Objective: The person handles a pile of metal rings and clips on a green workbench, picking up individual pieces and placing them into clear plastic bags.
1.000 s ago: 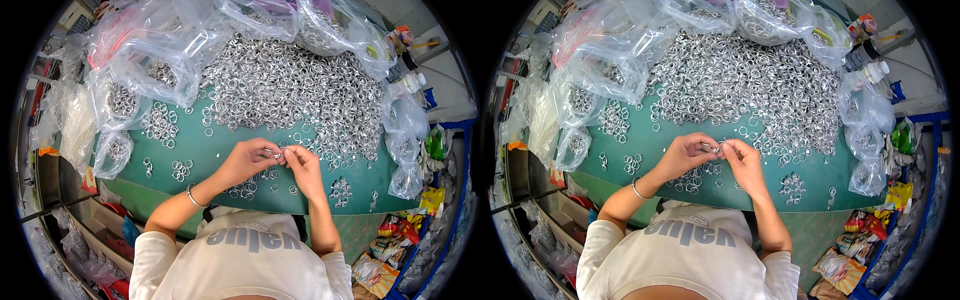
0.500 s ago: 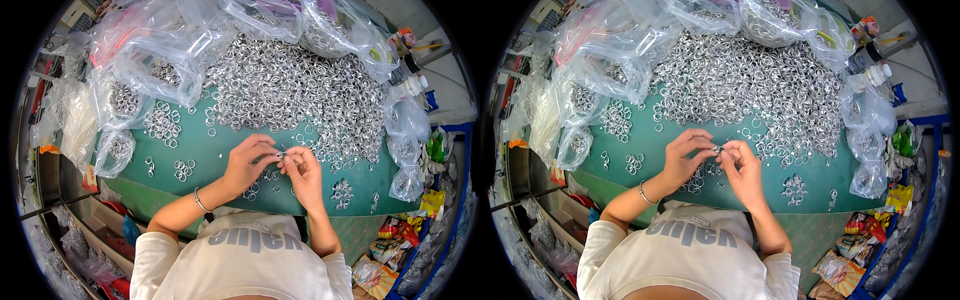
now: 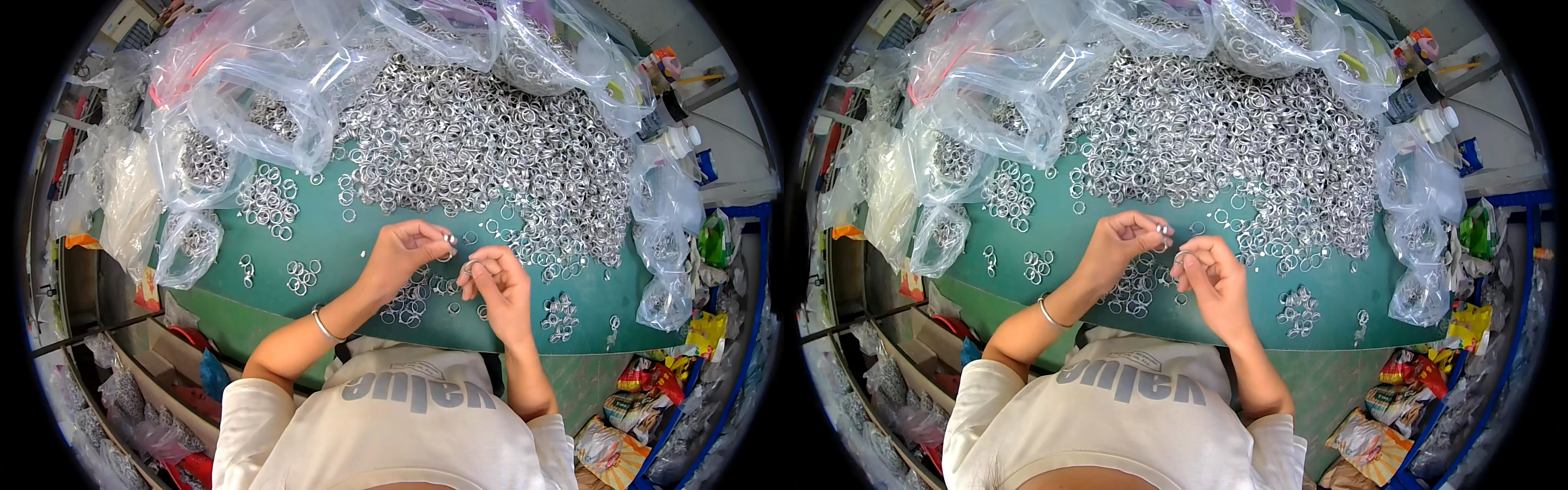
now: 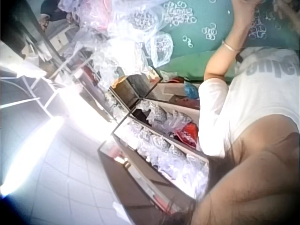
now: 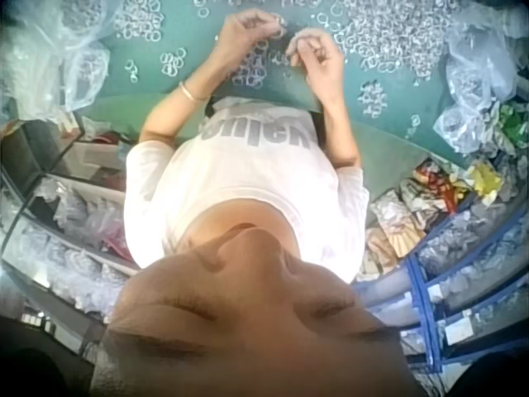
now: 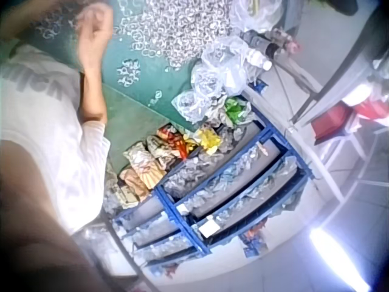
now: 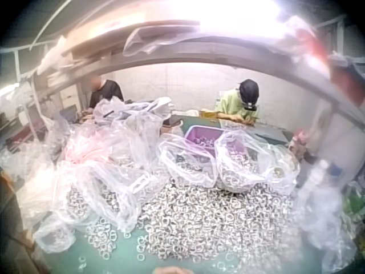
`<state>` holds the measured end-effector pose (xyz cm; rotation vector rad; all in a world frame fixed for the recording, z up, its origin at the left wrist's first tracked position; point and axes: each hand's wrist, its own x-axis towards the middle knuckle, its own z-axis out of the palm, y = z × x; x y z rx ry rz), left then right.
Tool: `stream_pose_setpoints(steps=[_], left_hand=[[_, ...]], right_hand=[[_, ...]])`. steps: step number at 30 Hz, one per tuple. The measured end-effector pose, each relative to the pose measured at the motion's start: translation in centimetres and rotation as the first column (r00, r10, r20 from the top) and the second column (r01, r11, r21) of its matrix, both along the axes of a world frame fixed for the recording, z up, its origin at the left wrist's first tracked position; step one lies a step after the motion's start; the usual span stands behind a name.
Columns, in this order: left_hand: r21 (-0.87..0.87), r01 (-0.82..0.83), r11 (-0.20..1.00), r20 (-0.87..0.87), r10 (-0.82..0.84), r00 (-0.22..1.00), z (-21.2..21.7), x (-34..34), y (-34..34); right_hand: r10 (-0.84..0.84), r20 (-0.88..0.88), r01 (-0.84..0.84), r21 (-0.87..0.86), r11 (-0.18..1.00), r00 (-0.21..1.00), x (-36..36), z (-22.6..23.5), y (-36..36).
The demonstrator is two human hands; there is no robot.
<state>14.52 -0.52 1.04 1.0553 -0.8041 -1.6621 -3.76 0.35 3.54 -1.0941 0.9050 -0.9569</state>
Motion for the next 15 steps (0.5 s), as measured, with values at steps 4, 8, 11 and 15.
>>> stream_pose_setpoints(steps=[4,8,11,15], left_hand=[[0.054,0.019,0.998,-0.09,-0.014,0.996,-0.4,0.0,0.1],[0.138,-0.014,0.99,-0.067,0.023,0.997,-0.1,-0.1,0.1],[0.196,-0.025,0.98,-0.047,0.035,0.998,0.1,0.1,0.0],[0.203,-0.02,0.979,-0.05,0.03,0.998,-0.2,0.4,0.1]], right_hand=[[-0.02,0.104,-0.004,0.23,0.973,0.994,0.0,-0.2,-0.8],[0.028,-0.07,-0.01,0.248,0.969,0.997,-0.4,-2.6,-1.9],[0.04,-0.239,0.005,0.185,0.983,0.97,-0.1,-3.4,-2.9],[-0.1,-0.497,0.041,-0.128,0.991,0.862,0.5,-3.1,-3.0]])
